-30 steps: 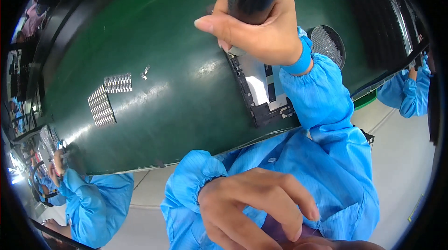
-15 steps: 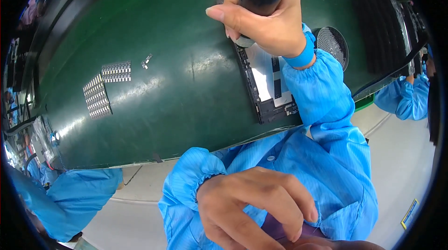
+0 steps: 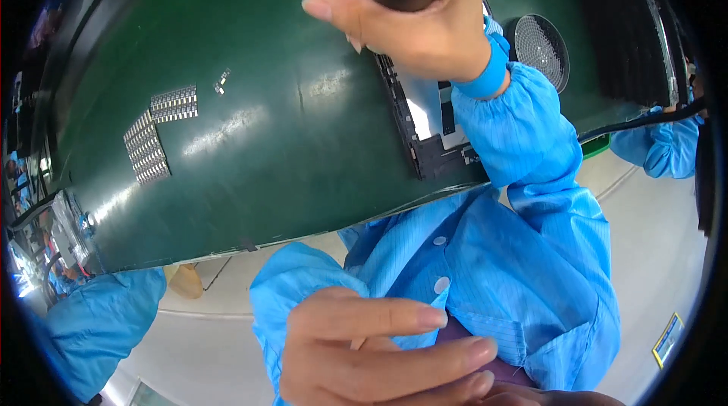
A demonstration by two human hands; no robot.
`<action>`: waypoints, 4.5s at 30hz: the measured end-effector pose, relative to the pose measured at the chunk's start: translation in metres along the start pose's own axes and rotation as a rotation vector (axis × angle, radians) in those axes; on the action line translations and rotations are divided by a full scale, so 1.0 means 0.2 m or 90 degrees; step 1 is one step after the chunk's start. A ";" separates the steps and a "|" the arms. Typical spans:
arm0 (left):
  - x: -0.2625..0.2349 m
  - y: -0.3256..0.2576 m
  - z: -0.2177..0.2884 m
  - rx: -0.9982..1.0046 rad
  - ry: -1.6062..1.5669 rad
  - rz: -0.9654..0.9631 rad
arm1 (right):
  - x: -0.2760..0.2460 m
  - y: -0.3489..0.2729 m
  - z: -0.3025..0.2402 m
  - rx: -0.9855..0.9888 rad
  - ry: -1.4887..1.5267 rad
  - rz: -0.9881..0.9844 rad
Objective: The person assembles electronic tablets by securing housing and components with screws using an electric screwdriver.
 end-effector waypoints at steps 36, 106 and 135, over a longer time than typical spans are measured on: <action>-0.07 -0.54 -1.04 -0.855 -0.223 0.336 | -0.57 -0.75 -0.19 0.596 0.791 -0.189; -0.34 0.35 -1.70 -0.185 0.758 -0.250 | -0.48 -0.48 0.24 0.650 0.291 0.073; -1.07 -0.63 -0.90 -0.786 0.480 0.083 | -0.61 -0.35 0.26 0.544 0.034 0.053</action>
Point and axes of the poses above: each hand's wrist, its own y-axis towards the middle knuckle, its own x-axis out of the palm, z = x × y, the point moved 9 cm from there along y, towards the middle knuckle, and after that the axes turned 11 degrees about -y, right-handed, at the moved point
